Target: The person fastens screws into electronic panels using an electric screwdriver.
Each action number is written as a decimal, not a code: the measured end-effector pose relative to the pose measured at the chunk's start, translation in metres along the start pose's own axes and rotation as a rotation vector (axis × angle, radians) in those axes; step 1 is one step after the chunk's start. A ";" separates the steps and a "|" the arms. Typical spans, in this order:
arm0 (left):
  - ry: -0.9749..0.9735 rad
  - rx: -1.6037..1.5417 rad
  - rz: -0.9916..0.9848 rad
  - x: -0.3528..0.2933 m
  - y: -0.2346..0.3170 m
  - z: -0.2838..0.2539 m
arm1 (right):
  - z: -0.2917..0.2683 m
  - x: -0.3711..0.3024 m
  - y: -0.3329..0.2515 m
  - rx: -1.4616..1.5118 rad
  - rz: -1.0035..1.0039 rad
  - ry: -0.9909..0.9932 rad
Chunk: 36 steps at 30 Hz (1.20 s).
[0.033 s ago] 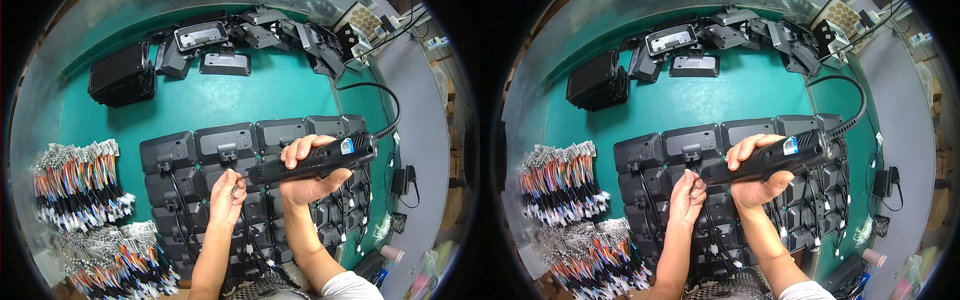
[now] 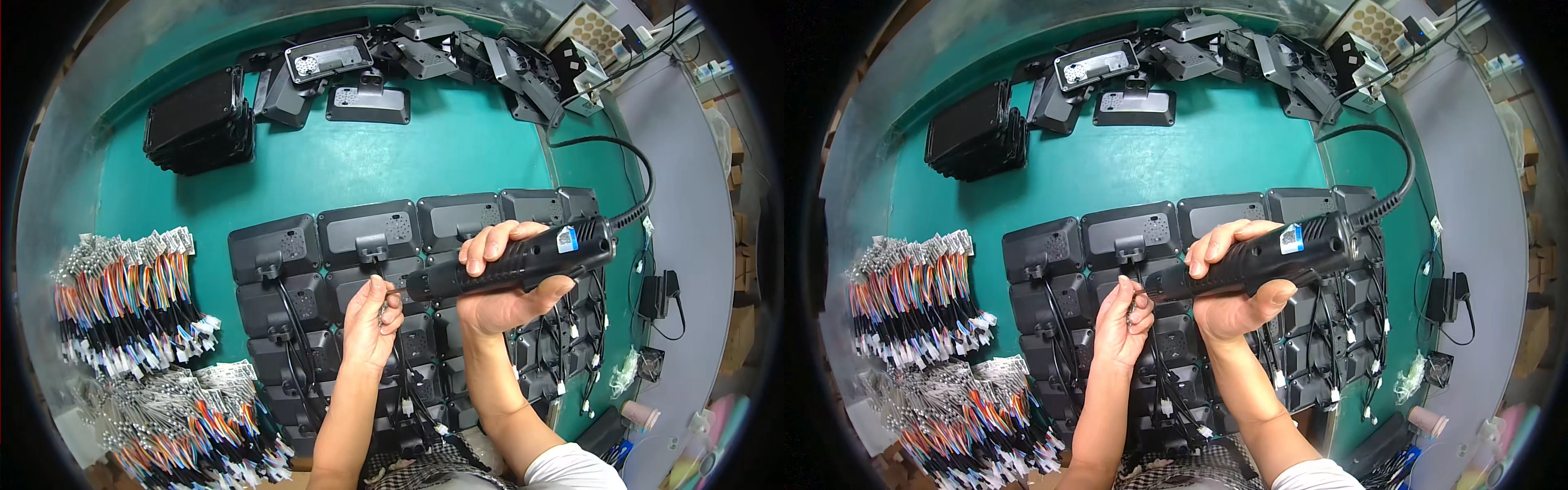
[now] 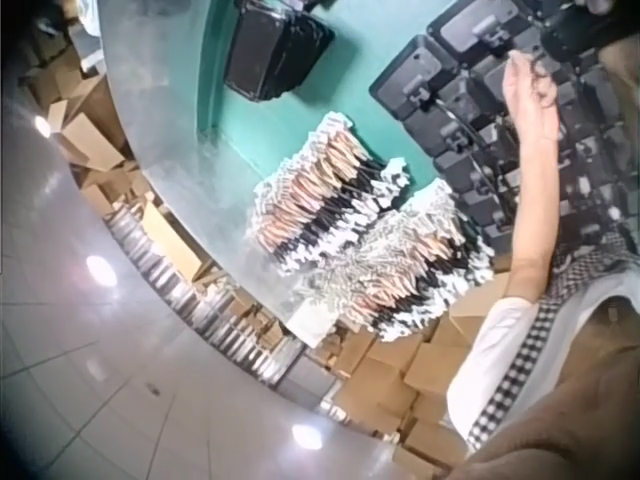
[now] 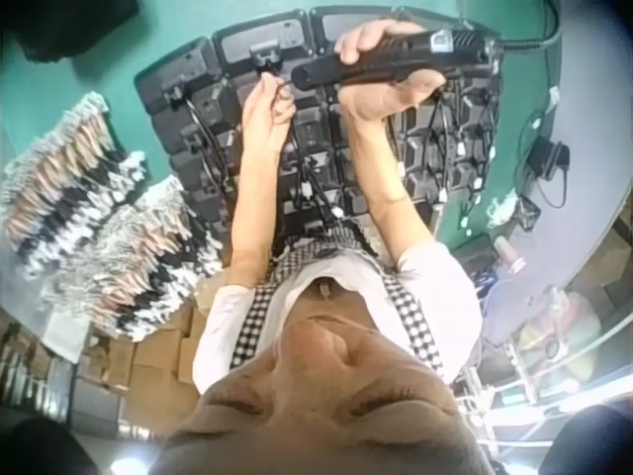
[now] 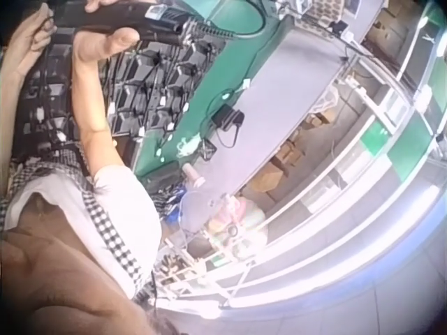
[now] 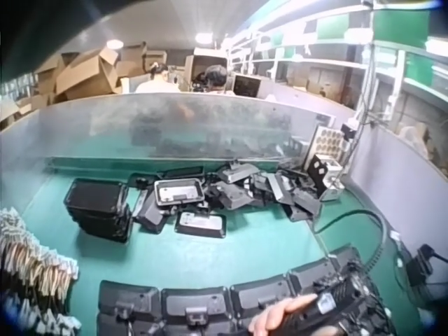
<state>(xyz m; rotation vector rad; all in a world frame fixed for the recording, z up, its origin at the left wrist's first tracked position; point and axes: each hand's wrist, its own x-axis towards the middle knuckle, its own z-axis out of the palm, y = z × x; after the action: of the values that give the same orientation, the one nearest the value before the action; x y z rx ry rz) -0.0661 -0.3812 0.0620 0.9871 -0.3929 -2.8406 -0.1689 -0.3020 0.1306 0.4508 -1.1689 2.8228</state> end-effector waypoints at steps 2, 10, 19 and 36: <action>-0.004 -0.016 -0.009 0.000 0.000 0.002 | 0.000 -0.001 -0.001 -0.027 -0.008 0.010; 0.064 -0.009 0.008 -0.001 -0.003 0.007 | -0.006 -0.002 0.000 0.044 -0.043 -0.007; 0.180 0.042 0.131 -0.002 0.001 -0.002 | -0.016 0.005 0.003 -0.050 -0.097 -0.013; 0.073 0.110 0.136 0.019 0.011 -0.033 | -0.049 0.006 0.041 -0.372 -0.071 -0.064</action>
<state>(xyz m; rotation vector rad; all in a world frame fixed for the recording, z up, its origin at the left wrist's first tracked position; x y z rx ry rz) -0.0603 -0.4024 0.0295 1.0376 -0.5905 -2.6785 -0.1927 -0.2969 0.0715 0.5421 -1.6095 2.4670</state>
